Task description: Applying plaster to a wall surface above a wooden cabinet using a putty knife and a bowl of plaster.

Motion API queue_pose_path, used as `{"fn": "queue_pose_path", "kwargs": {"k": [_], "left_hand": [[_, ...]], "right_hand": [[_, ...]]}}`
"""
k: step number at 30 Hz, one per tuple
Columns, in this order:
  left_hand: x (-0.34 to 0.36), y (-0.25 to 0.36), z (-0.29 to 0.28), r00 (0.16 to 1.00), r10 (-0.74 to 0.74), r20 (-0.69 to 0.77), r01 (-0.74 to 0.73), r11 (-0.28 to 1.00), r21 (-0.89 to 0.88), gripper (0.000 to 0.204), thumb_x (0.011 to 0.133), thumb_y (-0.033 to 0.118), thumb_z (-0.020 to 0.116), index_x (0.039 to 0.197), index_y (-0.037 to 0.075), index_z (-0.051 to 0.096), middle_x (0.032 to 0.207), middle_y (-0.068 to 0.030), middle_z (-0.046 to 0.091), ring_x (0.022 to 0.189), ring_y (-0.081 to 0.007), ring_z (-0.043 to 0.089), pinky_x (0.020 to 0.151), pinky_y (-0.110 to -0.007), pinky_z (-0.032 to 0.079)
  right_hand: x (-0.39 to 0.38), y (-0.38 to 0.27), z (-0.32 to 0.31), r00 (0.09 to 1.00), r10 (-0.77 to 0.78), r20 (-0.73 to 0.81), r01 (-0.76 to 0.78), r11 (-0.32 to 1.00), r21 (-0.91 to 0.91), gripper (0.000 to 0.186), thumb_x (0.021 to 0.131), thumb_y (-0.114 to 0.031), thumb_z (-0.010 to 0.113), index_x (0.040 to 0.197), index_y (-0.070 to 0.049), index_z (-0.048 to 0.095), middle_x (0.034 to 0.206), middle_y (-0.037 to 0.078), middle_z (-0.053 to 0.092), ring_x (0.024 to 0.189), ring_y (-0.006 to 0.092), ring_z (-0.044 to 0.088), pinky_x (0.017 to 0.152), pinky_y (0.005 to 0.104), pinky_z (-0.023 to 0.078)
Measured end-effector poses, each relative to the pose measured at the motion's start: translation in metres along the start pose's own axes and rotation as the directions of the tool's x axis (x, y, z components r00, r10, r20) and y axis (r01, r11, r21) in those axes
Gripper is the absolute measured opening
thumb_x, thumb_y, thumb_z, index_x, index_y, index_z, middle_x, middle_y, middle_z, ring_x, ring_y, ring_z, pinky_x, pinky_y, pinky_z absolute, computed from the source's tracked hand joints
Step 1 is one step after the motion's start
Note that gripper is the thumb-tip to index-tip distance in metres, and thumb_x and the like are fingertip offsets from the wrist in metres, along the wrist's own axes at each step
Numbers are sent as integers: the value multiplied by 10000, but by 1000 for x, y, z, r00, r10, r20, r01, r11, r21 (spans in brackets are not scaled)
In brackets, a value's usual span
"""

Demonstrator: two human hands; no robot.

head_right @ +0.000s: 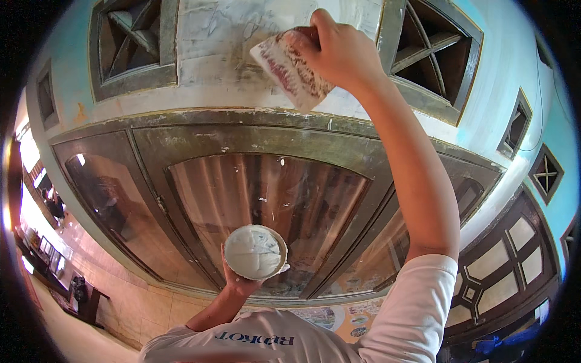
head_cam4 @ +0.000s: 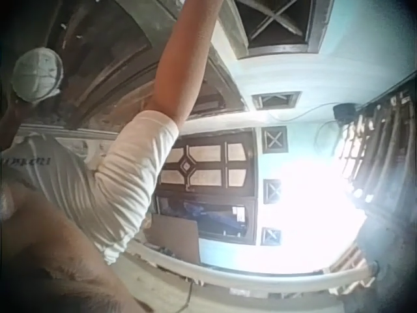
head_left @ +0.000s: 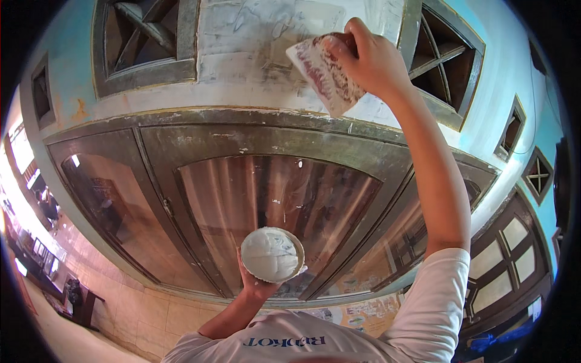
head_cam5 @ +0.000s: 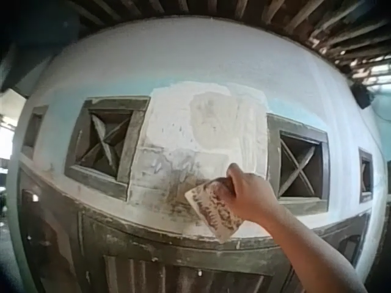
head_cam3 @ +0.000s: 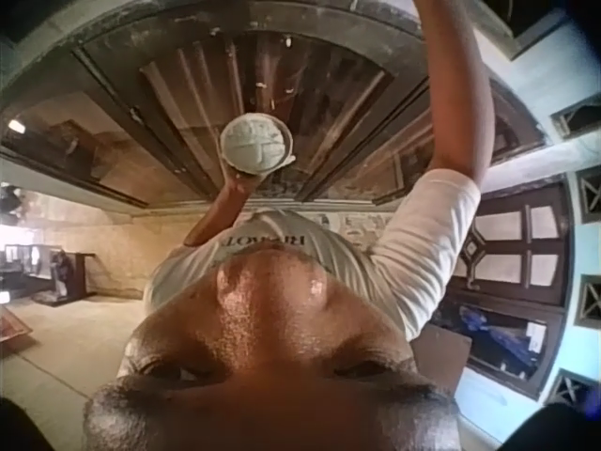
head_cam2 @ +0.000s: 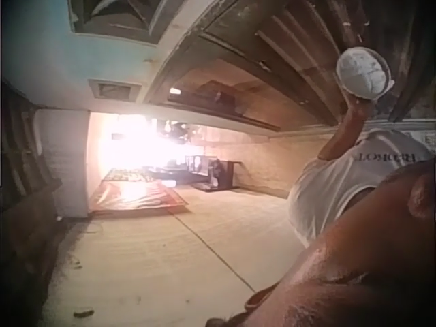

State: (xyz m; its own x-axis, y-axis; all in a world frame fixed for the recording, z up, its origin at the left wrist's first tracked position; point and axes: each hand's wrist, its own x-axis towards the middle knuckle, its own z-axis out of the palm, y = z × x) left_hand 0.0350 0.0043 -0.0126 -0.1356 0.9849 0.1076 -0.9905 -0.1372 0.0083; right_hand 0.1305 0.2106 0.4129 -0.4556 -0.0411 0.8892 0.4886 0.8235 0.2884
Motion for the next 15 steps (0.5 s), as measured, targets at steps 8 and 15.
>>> {"fn": "queue_pose_path", "kwargs": {"k": [8,15], "left_hand": [[25,9,59,970,203,137,-225,960,169,750,906,720,460,1461,217,480,1486,-48,500,1364,-344,465,1137,-585,359],[45,6,90,961,108,256,-112,994,3,777,918,747,423,1497,228,422,1518,-57,452,1394,-313,427,1162,-555,324]], "right_hand": [[-96,-125,13,791,-242,562,52,942,332,474,834,-444,754,1008,-79,508,726,158,657,708,384,667,613,479,513],[-125,-133,39,731,-337,593,57,897,439,424,820,-342,757,1010,-67,496,765,162,660,738,391,667,637,480,515]]}}
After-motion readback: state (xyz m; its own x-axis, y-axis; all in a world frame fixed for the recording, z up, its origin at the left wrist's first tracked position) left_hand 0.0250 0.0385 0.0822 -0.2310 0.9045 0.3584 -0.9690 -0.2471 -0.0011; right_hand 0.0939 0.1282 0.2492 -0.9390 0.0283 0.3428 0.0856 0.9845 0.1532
